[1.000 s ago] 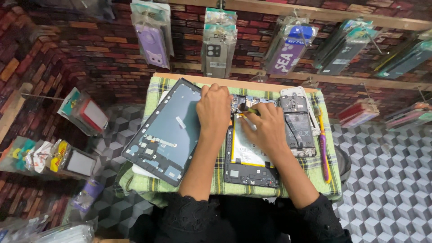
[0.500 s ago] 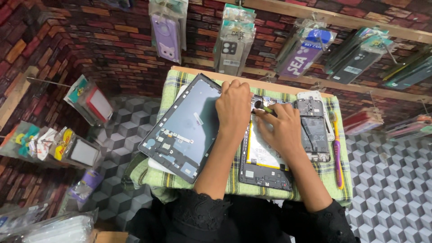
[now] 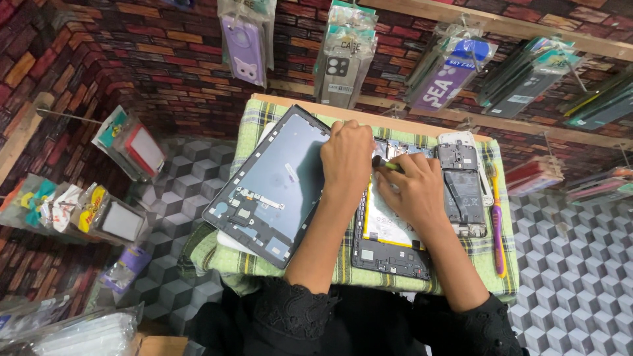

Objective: The person uses a screwdriver to remove screws from the internal frame of a disassembled tablet. They carefully unscrew multiple fasteners around the battery and motherboard area while the tablet remains open on a workbench.

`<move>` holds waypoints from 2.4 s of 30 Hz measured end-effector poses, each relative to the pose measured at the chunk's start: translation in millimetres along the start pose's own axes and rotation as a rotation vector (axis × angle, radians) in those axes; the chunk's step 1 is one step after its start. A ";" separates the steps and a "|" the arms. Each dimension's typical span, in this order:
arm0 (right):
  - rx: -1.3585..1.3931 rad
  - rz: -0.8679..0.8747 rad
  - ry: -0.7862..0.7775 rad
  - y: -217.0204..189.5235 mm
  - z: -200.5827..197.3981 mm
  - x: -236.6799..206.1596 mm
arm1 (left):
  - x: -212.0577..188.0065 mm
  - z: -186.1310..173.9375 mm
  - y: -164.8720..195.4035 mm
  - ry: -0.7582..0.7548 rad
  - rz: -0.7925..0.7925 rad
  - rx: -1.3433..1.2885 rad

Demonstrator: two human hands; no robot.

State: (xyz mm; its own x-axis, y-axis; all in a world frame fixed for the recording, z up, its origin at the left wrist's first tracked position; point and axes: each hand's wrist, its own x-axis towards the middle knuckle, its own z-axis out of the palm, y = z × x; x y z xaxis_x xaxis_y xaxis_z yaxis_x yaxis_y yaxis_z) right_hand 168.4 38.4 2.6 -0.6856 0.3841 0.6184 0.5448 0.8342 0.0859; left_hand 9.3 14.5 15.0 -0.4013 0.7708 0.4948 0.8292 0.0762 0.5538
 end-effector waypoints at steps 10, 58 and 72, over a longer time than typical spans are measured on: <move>-0.007 -0.013 0.007 -1.4 -0.8 1.4 | 2.1 9.0 -5.0 -0.135 0.017 0.086; 0.038 -0.016 0.038 -5.2 1.6 1.9 | 1.1 3.2 -9.9 -0.108 0.093 0.253; 0.026 -0.047 0.020 -11.5 -3.1 7.0 | 3.3 2.2 -13.0 -0.151 0.053 0.174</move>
State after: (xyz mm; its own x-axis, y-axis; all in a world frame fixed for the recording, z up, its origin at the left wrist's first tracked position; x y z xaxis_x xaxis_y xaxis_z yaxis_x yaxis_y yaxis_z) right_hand 158.8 30.2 8.4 -0.7004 0.3364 0.6295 0.4994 0.8611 0.0955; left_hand -1.9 17.5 7.9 -0.3038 0.8616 0.4067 0.9071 0.1310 0.4000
